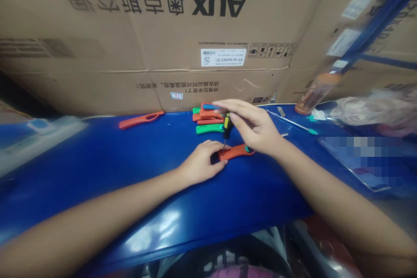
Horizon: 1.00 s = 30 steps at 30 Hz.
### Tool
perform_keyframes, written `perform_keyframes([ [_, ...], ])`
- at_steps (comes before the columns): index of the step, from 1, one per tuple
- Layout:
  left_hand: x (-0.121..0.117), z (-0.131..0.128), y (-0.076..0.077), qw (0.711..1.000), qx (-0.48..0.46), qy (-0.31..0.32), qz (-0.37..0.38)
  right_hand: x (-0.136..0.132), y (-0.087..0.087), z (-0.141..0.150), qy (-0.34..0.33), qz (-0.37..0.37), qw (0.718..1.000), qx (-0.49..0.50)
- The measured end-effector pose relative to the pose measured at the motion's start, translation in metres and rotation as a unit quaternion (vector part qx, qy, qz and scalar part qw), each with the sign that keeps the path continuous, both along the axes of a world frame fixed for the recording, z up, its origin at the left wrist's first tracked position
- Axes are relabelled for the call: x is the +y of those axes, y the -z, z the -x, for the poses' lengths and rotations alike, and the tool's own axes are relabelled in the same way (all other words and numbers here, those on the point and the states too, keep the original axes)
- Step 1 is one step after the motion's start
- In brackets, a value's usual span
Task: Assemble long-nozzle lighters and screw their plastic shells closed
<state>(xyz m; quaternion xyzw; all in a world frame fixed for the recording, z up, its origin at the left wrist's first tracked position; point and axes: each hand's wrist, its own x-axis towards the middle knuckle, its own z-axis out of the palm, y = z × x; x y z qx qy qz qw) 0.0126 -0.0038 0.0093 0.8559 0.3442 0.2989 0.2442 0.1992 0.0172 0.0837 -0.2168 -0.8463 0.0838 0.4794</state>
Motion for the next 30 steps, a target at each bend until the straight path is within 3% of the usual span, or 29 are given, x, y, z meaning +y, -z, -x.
perform_keyframes([
  [2, 0.0, 0.0, 0.0, 1.0, 0.003, 0.002, 0.001, 0.0, -0.002, 0.001, -0.01, 0.025, 1.0, 0.004],
  [6, 0.0, 0.0, 0.001, 1.0, 0.002, -0.002, -0.005, 0.001, -0.005, -0.001, 0.045, -0.054, 0.997, -0.014],
  [11, 0.001, 0.001, 0.003, 1.0, 0.006, 0.001, -0.003, -0.003, -0.017, -0.005, -0.061, 0.069, 0.99, -0.103],
  [17, 0.001, 0.0, 0.003, 1.0, 0.003, -0.006, -0.01, -0.005, -0.011, -0.003, 0.038, -0.026, 0.996, -0.077],
  [21, 0.0, 0.0, 0.002, 1.0, -0.003, 0.001, -0.007, -0.008, -0.003, 0.0, -0.015, 0.076, 0.994, -0.072],
  [26, 0.0, 0.001, 0.001, 1.0, 0.001, -0.002, -0.006, -0.012, -0.004, 0.001, 0.04, 0.012, 0.997, -0.071],
  [30, 0.0, 0.0, 0.0, 1.0, -0.004, 0.002, -0.005, -0.015, -0.011, -0.004, -0.011, 0.072, 0.991, -0.109],
])
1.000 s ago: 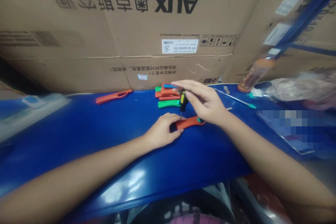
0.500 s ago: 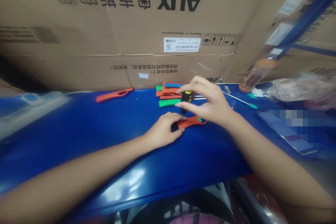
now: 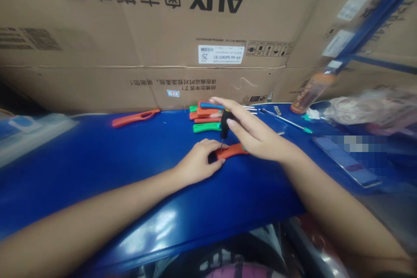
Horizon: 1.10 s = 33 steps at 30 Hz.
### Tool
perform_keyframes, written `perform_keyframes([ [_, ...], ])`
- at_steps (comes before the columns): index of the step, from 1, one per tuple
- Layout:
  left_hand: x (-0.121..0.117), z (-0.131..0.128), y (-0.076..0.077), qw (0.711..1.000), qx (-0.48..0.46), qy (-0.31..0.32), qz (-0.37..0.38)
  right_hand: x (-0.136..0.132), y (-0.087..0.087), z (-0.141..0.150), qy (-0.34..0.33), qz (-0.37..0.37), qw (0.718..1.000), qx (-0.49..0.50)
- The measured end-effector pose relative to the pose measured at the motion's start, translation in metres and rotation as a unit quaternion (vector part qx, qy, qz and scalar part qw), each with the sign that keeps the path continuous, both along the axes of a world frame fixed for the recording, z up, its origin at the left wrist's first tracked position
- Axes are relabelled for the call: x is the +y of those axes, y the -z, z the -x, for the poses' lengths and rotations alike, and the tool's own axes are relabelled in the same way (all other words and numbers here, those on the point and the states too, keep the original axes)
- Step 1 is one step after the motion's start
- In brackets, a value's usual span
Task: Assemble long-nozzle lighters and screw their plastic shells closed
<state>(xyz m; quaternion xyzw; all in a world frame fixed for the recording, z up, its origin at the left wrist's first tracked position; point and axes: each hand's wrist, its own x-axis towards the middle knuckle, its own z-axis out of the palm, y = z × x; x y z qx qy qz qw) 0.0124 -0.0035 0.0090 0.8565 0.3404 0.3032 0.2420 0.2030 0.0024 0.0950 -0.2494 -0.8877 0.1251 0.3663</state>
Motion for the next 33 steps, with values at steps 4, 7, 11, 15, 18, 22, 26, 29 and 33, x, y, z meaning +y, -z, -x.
perform_keyframes([
  [4, 0.0, -0.001, 0.0, 1.0, 0.001, -0.003, -0.003, 0.003, 0.001, -0.003, 0.026, -0.033, 0.999, 0.025],
  [7, 0.0, -0.001, 0.0, 1.0, 0.003, -0.006, 0.001, 0.004, 0.0, -0.006, 0.09, -0.068, 0.993, 0.026],
  [11, -0.001, 0.0, -0.001, 1.0, 0.008, -0.002, 0.008, 0.002, -0.009, -0.009, 0.003, 0.056, 0.998, 0.005],
  [15, 0.0, 0.0, -0.002, 1.0, 0.01, -0.004, 0.01, 0.002, -0.006, -0.006, 0.016, 0.01, 0.997, 0.07],
  [18, 0.0, 0.0, -0.002, 1.0, 0.004, -0.005, 0.011, 0.003, -0.003, -0.004, 0.066, -0.053, 0.995, 0.046],
  [22, -0.001, 0.0, -0.002, 1.0, 0.01, -0.004, 0.011, 0.001, -0.007, -0.004, -0.003, 0.053, 0.998, 0.018],
  [26, 0.0, 0.0, 0.0, 1.0, 0.016, -0.016, 0.005, -0.002, -0.012, 0.0, -0.018, 0.01, 0.999, 0.028],
  [29, -0.001, 0.0, 0.001, 1.0, 0.02, -0.013, 0.001, -0.006, -0.018, 0.002, 0.027, -0.029, 0.999, -0.013],
  [33, -0.002, 0.0, -0.003, 0.999, 0.038, -0.011, -0.004, -0.007, -0.026, -0.005, 0.014, 0.024, 0.998, -0.064],
])
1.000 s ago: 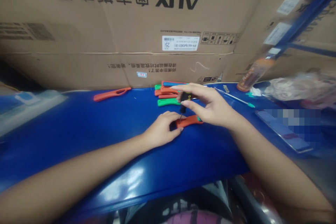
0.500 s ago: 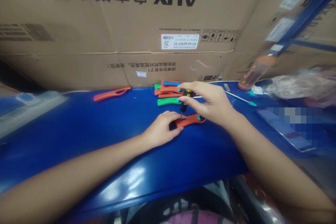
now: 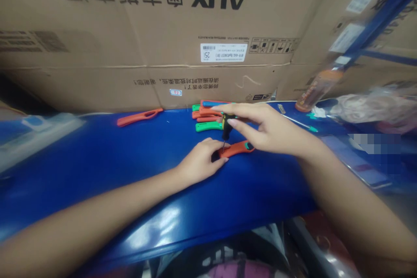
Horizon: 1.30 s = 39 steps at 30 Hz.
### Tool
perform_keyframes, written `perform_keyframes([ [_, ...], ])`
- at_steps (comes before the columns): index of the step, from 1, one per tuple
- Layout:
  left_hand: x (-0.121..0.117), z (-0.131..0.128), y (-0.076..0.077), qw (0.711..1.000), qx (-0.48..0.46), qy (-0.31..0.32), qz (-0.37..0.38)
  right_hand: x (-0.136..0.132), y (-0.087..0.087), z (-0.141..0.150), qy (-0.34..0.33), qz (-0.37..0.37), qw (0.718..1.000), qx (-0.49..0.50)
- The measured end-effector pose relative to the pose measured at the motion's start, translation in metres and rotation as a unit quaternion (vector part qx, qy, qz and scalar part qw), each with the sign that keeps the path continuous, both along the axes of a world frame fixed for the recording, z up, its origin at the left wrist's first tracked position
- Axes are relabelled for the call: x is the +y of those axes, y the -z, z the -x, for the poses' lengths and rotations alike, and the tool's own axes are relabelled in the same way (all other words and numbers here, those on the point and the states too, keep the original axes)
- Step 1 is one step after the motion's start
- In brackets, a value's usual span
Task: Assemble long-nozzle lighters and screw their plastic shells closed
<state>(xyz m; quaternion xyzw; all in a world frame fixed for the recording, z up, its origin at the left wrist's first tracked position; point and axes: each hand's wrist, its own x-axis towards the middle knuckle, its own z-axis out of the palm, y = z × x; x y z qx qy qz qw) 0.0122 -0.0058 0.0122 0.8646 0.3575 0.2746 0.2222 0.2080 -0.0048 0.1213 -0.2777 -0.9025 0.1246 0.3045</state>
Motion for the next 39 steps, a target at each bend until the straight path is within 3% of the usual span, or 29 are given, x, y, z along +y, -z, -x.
perform_keyframes([
  [5, 0.0, 0.001, 0.0, 1.0, -0.001, -0.005, -0.006, 0.002, 0.0, -0.005, -0.011, -0.012, 0.999, 0.04],
  [12, 0.001, 0.0, 0.001, 1.0, 0.012, -0.018, -0.002, 0.003, -0.006, 0.002, -0.016, -0.045, 0.999, -0.013],
  [18, 0.001, 0.0, 0.0, 1.0, 0.01, -0.017, 0.007, 0.012, 0.01, 0.001, 0.058, -0.037, 0.997, 0.026],
  [21, 0.0, 0.002, -0.004, 0.999, 0.024, -0.024, 0.011, 0.014, 0.014, -0.012, 0.104, -0.02, 0.988, 0.111],
  [25, -0.007, 0.006, -0.022, 0.987, 0.155, -0.029, -0.016, 0.022, 0.013, -0.051, 0.199, 0.015, 0.952, 0.234],
  [27, -0.013, 0.008, -0.034, 0.966, 0.248, -0.047, -0.054, 0.025, 0.016, -0.077, 0.26, 0.017, 0.943, 0.205],
  [31, -0.021, 0.013, -0.049, 0.912, 0.395, -0.07, -0.089, 0.025, 0.034, -0.124, 0.404, -0.015, 0.914, 0.028],
  [34, -0.021, 0.017, -0.052, 0.889, 0.445, -0.074, -0.083, 0.024, 0.059, -0.143, 0.406, -0.02, 0.912, -0.045],
  [39, -0.013, 0.019, -0.049, 0.898, 0.425, -0.058, -0.095, 0.02, 0.093, -0.144, 0.374, 0.019, 0.913, -0.159],
])
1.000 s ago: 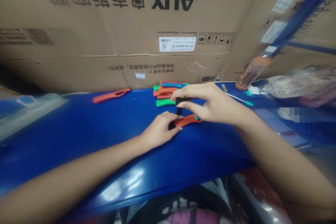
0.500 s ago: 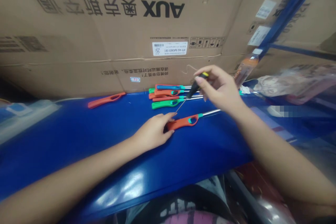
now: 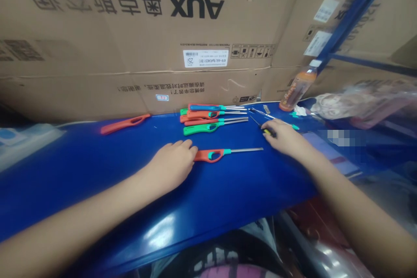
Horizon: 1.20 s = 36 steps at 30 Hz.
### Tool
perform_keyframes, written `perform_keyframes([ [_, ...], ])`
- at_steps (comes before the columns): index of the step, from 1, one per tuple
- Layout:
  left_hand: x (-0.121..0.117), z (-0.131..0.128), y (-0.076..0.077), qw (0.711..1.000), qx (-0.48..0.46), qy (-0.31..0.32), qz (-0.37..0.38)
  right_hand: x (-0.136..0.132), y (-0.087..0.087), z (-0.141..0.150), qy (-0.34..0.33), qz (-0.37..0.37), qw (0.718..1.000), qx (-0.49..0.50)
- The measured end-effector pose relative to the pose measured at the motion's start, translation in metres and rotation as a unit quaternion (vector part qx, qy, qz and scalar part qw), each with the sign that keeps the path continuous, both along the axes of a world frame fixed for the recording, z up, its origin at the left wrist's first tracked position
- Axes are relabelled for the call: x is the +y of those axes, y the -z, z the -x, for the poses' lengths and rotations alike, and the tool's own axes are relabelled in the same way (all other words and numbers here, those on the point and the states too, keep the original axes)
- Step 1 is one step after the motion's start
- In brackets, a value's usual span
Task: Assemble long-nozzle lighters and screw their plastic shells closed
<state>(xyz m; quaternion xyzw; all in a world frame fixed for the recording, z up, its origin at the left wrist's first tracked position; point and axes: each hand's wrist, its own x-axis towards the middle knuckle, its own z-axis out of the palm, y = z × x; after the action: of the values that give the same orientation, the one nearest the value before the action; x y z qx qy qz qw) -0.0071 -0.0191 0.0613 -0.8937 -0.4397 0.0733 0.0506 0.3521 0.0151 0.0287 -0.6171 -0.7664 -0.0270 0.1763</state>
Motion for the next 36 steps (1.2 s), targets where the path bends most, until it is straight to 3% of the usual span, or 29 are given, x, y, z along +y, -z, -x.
perform_keyframes([
  [3, 0.004, 0.0, 0.002, 1.0, -0.007, 0.02, 0.002, -0.011, -0.001, 0.019, -0.012, -0.009, 0.999, -0.045],
  [5, 0.006, 0.0, 0.003, 1.0, -0.005, 0.028, 0.003, -0.019, -0.008, 0.038, -0.099, -0.012, 0.994, -0.04],
  [7, 0.007, 0.0, 0.003, 0.999, -0.009, 0.034, 0.0, -0.025, -0.013, 0.06, -0.229, 0.053, 0.972, -0.027],
  [9, 0.009, 0.001, 0.003, 0.999, -0.022, 0.045, 0.001, -0.026, -0.014, 0.078, -0.265, 0.081, 0.96, -0.04],
  [13, 0.014, 0.002, 0.004, 0.995, -0.052, 0.08, 0.017, -0.015, -0.003, 0.091, -0.254, 0.062, 0.961, -0.085],
  [18, 0.011, -0.001, 0.006, 0.995, -0.074, 0.063, 0.019, -0.004, 0.006, 0.084, -0.292, 0.056, 0.955, -0.005],
  [21, 0.01, -0.002, 0.006, 0.996, -0.061, 0.059, 0.013, -0.003, 0.003, 0.083, -0.283, 0.067, 0.956, 0.034],
  [24, 0.019, 0.0, 0.002, 0.996, -0.071, 0.056, 0.012, 0.002, -0.007, 0.083, -0.271, 0.083, 0.959, 0.001],
  [30, 0.068, 0.01, -0.032, 0.985, -0.156, 0.058, -0.046, 0.029, -0.026, 0.06, -0.215, -0.03, 0.976, 0.013],
  [33, 0.1, 0.015, -0.046, 0.983, -0.169, 0.04, -0.06, 0.037, -0.016, 0.051, -0.135, -0.086, 0.987, -0.003],
  [36, 0.13, 0.017, -0.046, 0.976, -0.2, 0.058, -0.067, 0.038, -0.002, 0.051, -0.116, -0.104, 0.988, 0.016],
])
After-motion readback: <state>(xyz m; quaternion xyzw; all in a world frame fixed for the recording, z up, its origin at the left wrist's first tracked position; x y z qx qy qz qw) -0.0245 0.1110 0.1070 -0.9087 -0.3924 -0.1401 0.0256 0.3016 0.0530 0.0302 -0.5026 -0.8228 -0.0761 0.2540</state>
